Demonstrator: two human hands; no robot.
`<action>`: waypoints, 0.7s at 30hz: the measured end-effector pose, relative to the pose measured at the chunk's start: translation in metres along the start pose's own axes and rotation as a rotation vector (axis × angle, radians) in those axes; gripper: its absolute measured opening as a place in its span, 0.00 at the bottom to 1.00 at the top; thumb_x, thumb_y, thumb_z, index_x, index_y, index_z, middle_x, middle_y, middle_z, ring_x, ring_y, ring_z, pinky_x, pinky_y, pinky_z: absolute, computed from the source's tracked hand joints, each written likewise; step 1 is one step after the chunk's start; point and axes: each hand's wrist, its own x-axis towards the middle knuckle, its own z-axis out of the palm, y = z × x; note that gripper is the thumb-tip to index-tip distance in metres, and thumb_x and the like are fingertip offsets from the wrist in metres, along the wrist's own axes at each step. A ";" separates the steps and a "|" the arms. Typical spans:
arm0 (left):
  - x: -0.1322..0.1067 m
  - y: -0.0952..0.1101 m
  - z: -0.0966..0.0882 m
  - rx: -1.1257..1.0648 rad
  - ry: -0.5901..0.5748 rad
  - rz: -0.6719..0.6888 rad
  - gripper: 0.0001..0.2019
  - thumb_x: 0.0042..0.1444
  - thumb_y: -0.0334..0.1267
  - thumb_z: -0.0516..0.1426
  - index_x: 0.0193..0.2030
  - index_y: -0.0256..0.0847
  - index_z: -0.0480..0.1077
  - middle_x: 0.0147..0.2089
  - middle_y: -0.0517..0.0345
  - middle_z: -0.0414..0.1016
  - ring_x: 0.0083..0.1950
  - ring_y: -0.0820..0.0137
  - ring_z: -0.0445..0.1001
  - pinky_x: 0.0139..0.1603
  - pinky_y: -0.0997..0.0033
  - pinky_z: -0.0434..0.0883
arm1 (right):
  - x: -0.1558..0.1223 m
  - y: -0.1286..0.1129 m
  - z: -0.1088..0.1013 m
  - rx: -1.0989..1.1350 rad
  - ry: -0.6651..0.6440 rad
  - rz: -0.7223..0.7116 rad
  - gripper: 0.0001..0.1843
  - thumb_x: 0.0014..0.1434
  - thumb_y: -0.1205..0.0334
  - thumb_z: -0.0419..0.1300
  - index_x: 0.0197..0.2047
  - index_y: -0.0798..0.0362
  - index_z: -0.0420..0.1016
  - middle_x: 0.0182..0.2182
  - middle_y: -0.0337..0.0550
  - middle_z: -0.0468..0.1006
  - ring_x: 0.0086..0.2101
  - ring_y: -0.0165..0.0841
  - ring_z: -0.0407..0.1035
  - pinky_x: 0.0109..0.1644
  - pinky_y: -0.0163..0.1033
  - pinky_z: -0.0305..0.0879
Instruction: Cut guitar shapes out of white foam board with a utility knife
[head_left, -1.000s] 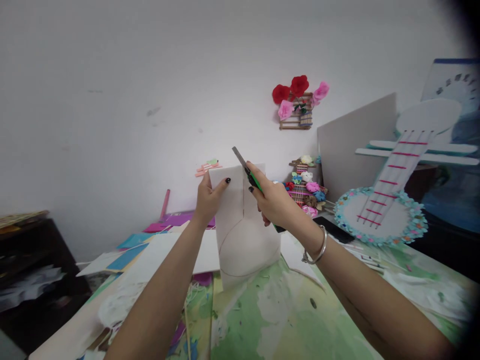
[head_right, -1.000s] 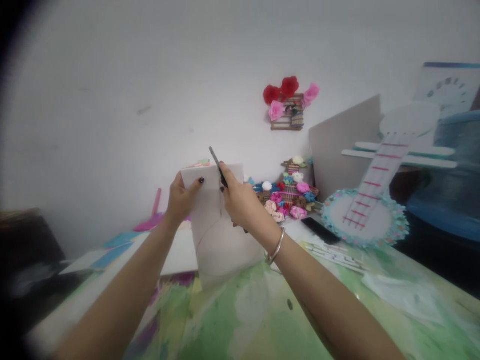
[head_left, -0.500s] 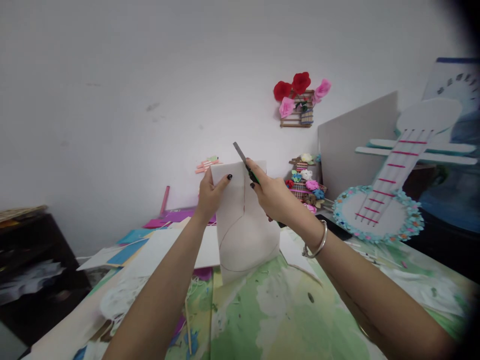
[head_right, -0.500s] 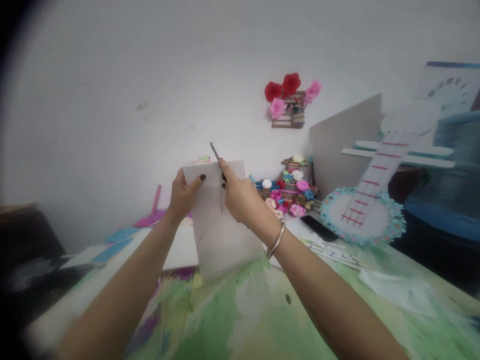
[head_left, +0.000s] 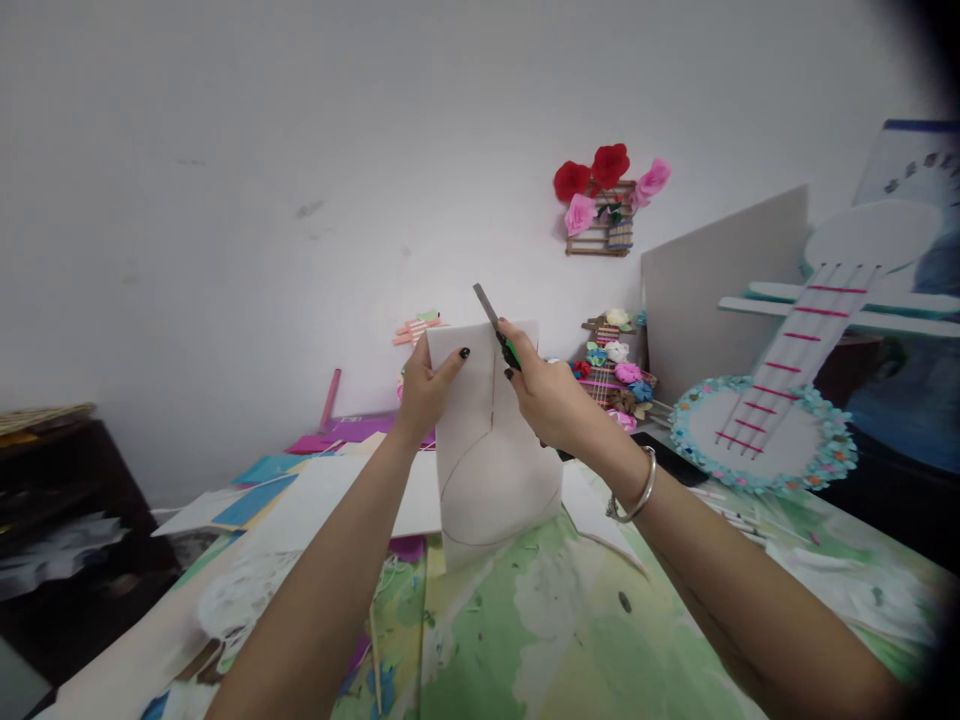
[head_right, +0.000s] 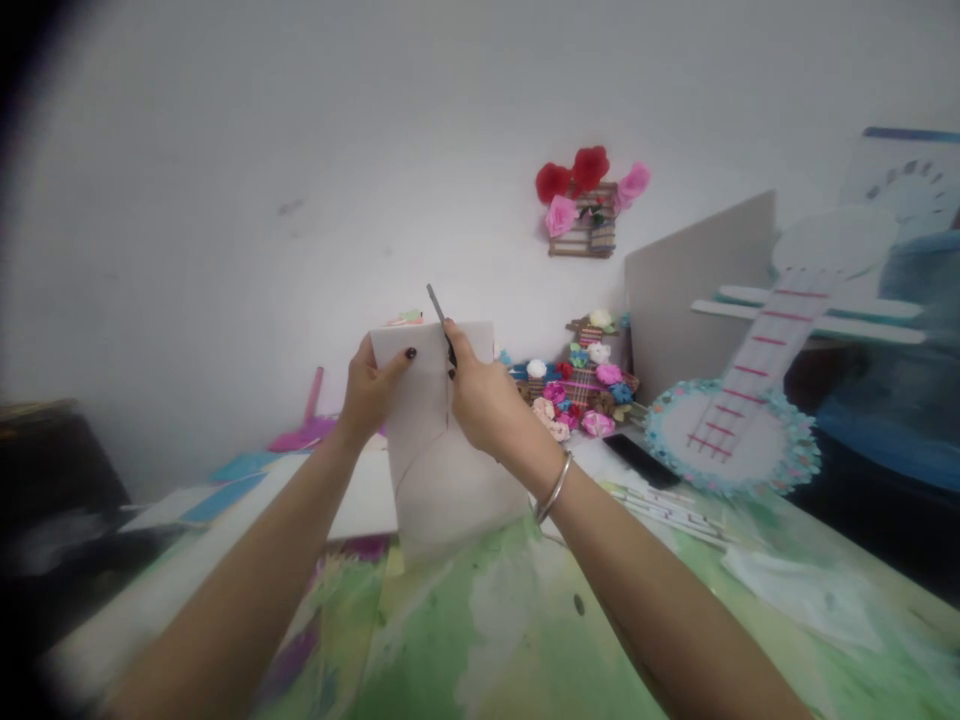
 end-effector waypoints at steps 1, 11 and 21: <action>0.000 0.000 0.000 0.007 0.007 0.004 0.16 0.52 0.42 0.58 0.46 0.40 0.67 0.47 0.52 0.73 0.43 0.69 0.73 0.40 0.73 0.72 | 0.000 0.000 0.001 -0.001 0.004 0.002 0.30 0.63 0.63 0.40 0.67 0.45 0.39 0.18 0.37 0.65 0.13 0.26 0.53 0.19 0.32 0.56; 0.000 -0.001 0.001 0.047 0.029 0.030 0.15 0.52 0.41 0.58 0.46 0.40 0.67 0.42 0.54 0.75 0.41 0.69 0.73 0.38 0.73 0.73 | -0.002 0.000 0.003 0.069 -0.010 -0.006 0.29 0.62 0.64 0.41 0.66 0.47 0.40 0.17 0.39 0.67 0.16 0.30 0.59 0.24 0.33 0.61; -0.001 -0.002 0.001 0.039 0.036 0.009 0.16 0.51 0.43 0.58 0.46 0.40 0.67 0.41 0.54 0.74 0.40 0.70 0.73 0.37 0.73 0.72 | -0.004 0.002 0.006 0.048 -0.002 -0.016 0.30 0.62 0.65 0.41 0.67 0.49 0.40 0.17 0.37 0.65 0.13 0.27 0.54 0.21 0.32 0.58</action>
